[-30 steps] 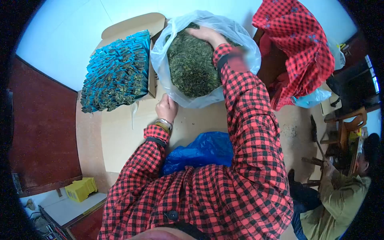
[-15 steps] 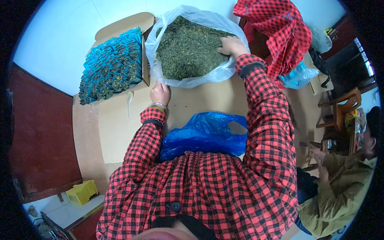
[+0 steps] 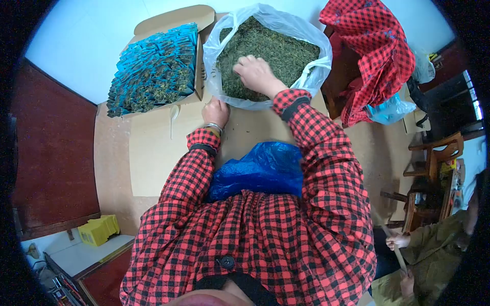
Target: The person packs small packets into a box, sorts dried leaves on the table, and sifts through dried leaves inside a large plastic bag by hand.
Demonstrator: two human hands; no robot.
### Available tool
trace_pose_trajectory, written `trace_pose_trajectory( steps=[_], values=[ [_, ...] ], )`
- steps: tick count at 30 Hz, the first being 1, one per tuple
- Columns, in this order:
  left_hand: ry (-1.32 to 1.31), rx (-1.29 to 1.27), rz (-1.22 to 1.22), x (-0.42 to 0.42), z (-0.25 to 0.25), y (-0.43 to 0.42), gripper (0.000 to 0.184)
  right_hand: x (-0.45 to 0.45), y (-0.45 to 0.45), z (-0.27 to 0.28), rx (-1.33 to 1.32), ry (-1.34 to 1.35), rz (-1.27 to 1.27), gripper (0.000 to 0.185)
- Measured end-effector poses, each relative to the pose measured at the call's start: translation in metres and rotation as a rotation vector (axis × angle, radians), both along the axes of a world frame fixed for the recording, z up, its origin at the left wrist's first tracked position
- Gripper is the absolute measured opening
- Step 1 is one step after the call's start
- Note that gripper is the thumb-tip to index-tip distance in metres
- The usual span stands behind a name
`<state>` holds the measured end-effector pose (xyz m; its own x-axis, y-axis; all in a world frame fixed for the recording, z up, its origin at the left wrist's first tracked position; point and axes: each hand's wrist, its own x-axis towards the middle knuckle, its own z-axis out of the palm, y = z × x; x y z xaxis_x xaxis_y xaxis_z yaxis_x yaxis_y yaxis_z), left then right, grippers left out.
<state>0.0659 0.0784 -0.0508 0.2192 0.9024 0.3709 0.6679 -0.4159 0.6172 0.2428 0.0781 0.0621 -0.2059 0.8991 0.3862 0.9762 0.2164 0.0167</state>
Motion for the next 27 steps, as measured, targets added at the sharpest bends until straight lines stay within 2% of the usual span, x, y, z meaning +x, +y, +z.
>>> trace_pose_trajectory(
  steps=[2,4,8,11,13,15,17,18,21,23,25,27],
  values=[
    [-0.027,-0.001,-0.006,0.002,0.001,0.001,0.019,0.021,-0.015,0.004,-0.082,-0.187,0.008,0.013],
    [-0.067,0.004,-0.015,0.000,0.000,-0.001,0.020,0.052,-0.024,0.010,-0.168,-0.193,-0.139,0.016],
    [-0.083,0.018,-0.026,-0.001,0.000,0.000,0.020,0.093,-0.030,0.023,-0.078,-0.240,-0.335,0.016],
    [-0.081,0.009,-0.018,0.000,0.004,-0.001,0.020,0.087,-0.031,0.038,0.005,-0.220,-0.444,0.016],
    [-0.078,0.004,-0.014,0.000,0.006,-0.002,0.020,0.052,-0.032,0.034,0.014,-0.155,-0.242,0.027],
    [-0.069,0.003,-0.007,-0.001,0.006,-0.002,0.020,0.006,-0.033,0.023,-0.095,-0.066,-0.040,0.033],
    [-0.063,0.003,-0.014,0.000,0.004,-0.002,0.020,-0.020,-0.036,-0.010,-0.076,-0.061,0.109,0.038],
    [-0.046,0.011,-0.019,0.000,0.000,0.000,0.019,-0.023,-0.034,-0.012,-0.076,-0.059,0.101,0.038],
    [-0.006,0.023,-0.027,0.001,-0.006,0.002,0.018,-0.020,-0.020,-0.017,-0.123,-0.264,0.036,0.033],
    [-0.028,0.008,-0.017,0.000,-0.004,0.002,0.019,0.012,-0.005,-0.007,-0.083,-0.387,-0.103,0.045],
    [-0.045,-0.008,-0.006,0.000,-0.005,0.000,0.019,0.060,0.008,0.005,0.022,-0.305,-0.256,0.042],
    [-0.052,0.000,-0.005,0.000,-0.006,0.001,0.019,0.085,0.002,0.027,0.244,-0.343,-0.384,0.033]
  ],
)
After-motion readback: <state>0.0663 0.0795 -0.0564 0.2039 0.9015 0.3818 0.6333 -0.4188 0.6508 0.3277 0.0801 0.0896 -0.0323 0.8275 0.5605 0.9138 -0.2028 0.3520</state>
